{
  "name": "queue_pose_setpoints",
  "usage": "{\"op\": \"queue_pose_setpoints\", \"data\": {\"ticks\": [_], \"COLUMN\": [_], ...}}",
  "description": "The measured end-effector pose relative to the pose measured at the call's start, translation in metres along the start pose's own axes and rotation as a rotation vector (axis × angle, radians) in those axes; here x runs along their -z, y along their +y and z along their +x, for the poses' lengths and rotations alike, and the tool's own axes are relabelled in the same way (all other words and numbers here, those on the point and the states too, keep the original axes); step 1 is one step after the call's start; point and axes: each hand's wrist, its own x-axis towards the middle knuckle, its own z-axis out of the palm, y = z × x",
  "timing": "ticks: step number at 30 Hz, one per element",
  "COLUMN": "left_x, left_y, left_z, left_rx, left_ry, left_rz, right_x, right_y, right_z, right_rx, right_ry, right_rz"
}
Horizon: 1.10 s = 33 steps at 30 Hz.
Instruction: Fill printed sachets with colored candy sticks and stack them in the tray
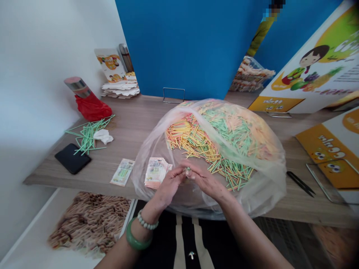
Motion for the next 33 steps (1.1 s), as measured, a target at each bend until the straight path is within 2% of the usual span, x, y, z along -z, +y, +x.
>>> {"op": "queue_pose_setpoints", "data": {"ticks": [4,8,10,13,17,19,21,23,25,26,29,31,33], "left_x": [0.004,0.007,0.008,0.010,0.021,0.036,0.059,0.091,0.127,0.144,0.183,0.197,0.204], "left_y": [-0.001,0.002,0.005,0.012,0.026,0.033,0.038,0.036,0.030,0.026,0.015,0.013,0.013], "left_z": [-0.002,-0.005,-0.008,-0.017,-0.034,-0.046,-0.056,-0.060,-0.057,-0.052,-0.034,-0.023,-0.015], "left_rx": [0.051,0.017,0.006,-0.011,-0.138,-0.204,-0.232,-0.204,-0.121,-0.069,-0.007,0.018,0.046], "left_ry": [0.014,0.076,0.102,0.117,0.152,0.234,0.382,0.551,0.674,0.716,0.759,0.783,0.830], "left_rz": [-0.164,-0.163,-0.155,-0.138,0.006,0.115,0.189,0.272,0.476,0.631,0.795,0.856,0.922], "right_x": [0.006,-0.002,-0.007,-0.015,-0.039,-0.053,-0.063,-0.067,-0.070,-0.073,-0.086,-0.097,-0.106], "right_y": [0.006,0.016,0.016,0.013,0.005,0.000,-0.002,0.001,0.008,0.011,0.017,0.017,0.015], "right_z": [-0.005,-0.004,-0.006,-0.006,0.002,0.008,0.014,0.018,0.022,0.023,0.027,0.030,0.032], "right_rx": [-0.046,-0.116,-0.102,-0.038,0.046,0.094,0.102,0.081,0.096,0.128,0.268,0.338,0.367], "right_ry": [0.090,0.190,0.246,0.219,0.116,0.012,-0.035,0.000,0.047,0.051,-0.056,-0.172,-0.250], "right_rz": [0.048,0.019,-0.024,-0.042,-0.023,-0.041,-0.088,-0.180,-0.306,-0.385,-0.671,-0.846,-0.956]}}
